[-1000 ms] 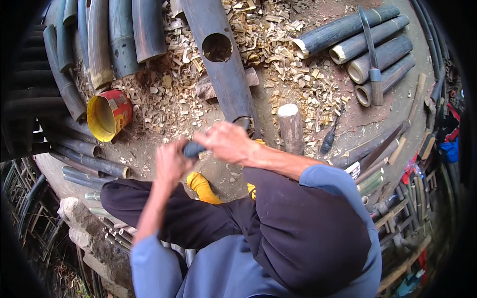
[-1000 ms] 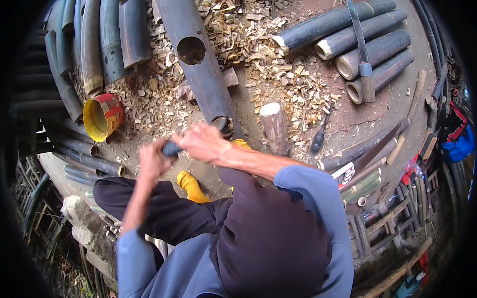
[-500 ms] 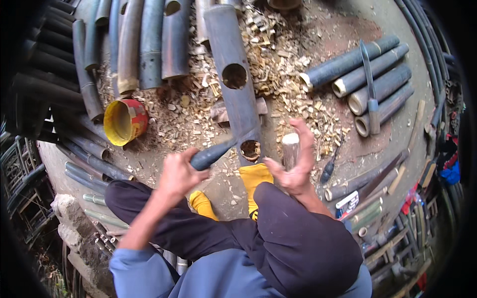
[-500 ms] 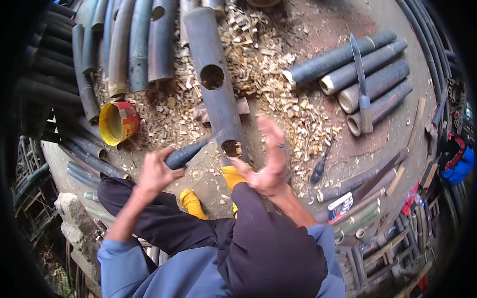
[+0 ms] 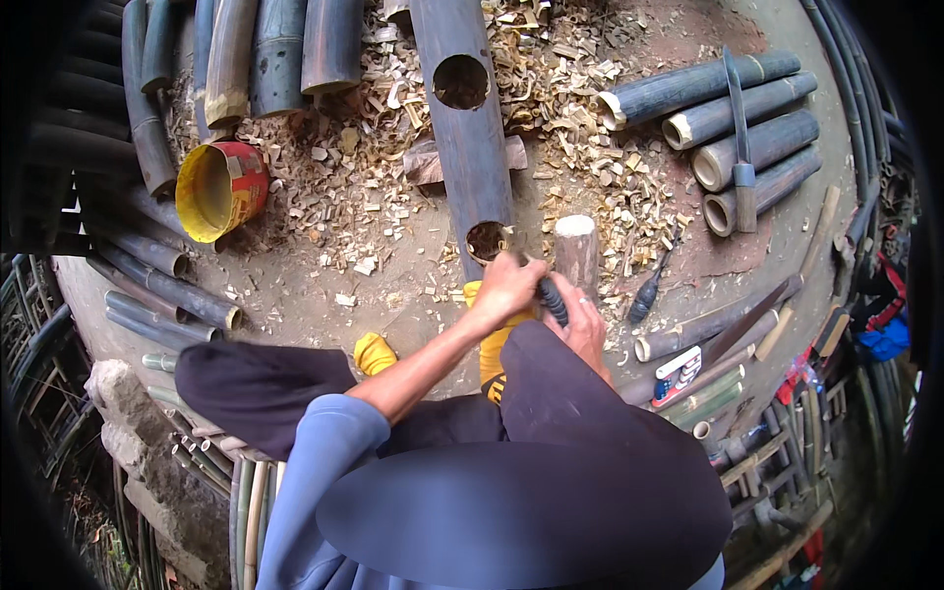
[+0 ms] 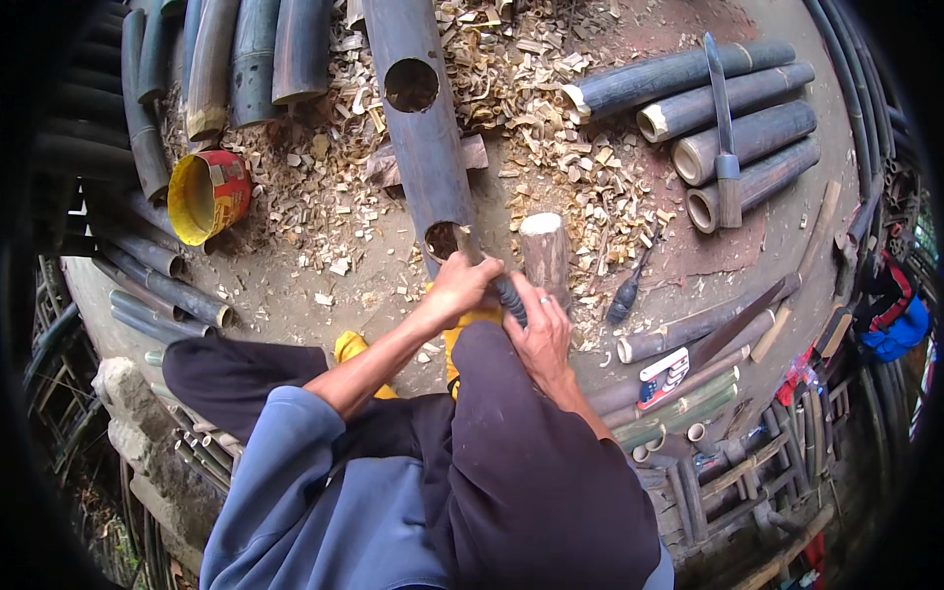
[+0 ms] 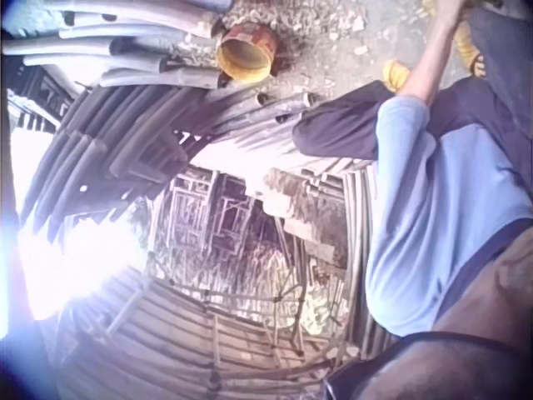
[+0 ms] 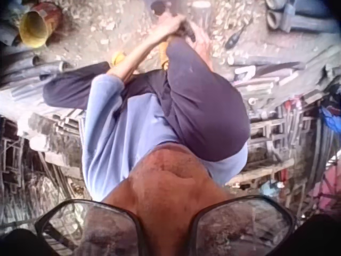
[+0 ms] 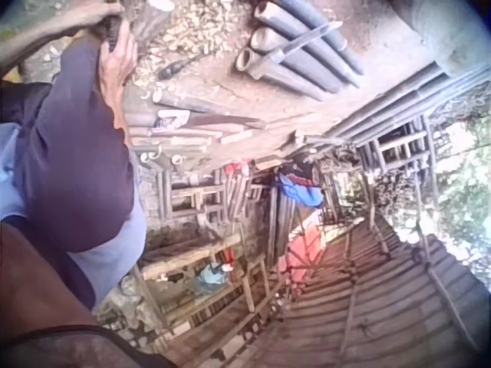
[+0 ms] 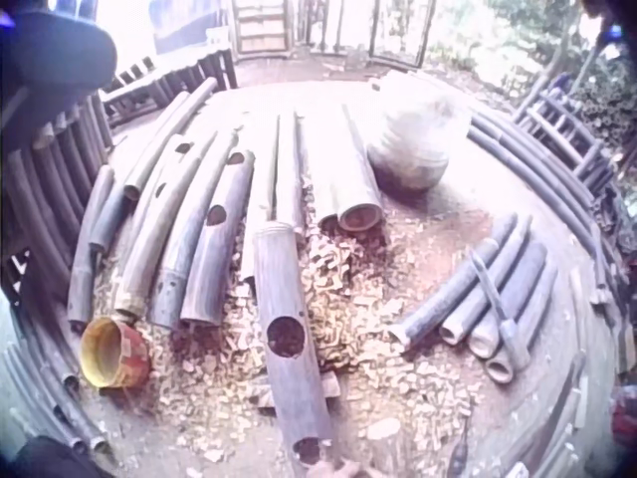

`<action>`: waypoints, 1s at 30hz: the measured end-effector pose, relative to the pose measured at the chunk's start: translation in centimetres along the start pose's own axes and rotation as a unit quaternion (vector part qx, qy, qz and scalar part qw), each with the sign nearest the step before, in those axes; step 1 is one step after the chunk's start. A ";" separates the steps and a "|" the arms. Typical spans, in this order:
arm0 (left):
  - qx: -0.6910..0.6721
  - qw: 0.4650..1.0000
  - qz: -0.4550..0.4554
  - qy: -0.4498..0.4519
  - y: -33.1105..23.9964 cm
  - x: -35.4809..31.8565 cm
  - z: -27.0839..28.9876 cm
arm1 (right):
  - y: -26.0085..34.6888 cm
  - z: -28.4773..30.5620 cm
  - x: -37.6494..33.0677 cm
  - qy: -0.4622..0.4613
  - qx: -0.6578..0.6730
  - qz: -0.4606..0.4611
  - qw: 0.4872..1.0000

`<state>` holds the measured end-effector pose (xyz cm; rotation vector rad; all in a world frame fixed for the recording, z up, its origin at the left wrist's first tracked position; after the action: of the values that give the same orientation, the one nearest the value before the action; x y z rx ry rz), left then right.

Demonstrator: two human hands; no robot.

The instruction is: The person carves a rectangular hole into a bamboo tube by striking a knife with a wooden block and then smooths the edges of the hole with a handheld tool.

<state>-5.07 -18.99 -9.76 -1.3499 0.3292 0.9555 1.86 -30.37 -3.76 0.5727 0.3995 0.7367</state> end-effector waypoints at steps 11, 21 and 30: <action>-0.795 0.599 0.086 -0.049 -1.6 0.2 -0.6 | 4.7 1.5 14.9 0.148 -0.252 0.390 0.873; -0.345 0.898 0.252 0.107 -2.0 0.0 0.8 | 0.3 2.8 4.1 0.051 -0.071 -0.039 0.995; -0.760 0.632 0.131 0.078 -0.6 -0.7 1.1 | 7.9 3.1 11.0 0.144 -0.345 0.266 0.888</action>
<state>-5.39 -18.22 -8.62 -3.0155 -0.3337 1.4063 6.89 -18.79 1.97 -0.1271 0.2213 1.4248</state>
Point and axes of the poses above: each hand's wrist, its own x-axis towards the middle knuckle, its own z-axis out of the back of the hand, y = z × x, the point moved 5 cm from there along x, towards the middle knuckle, and after that the axes turned 11 degrees about -y, right-handed, at the moved point
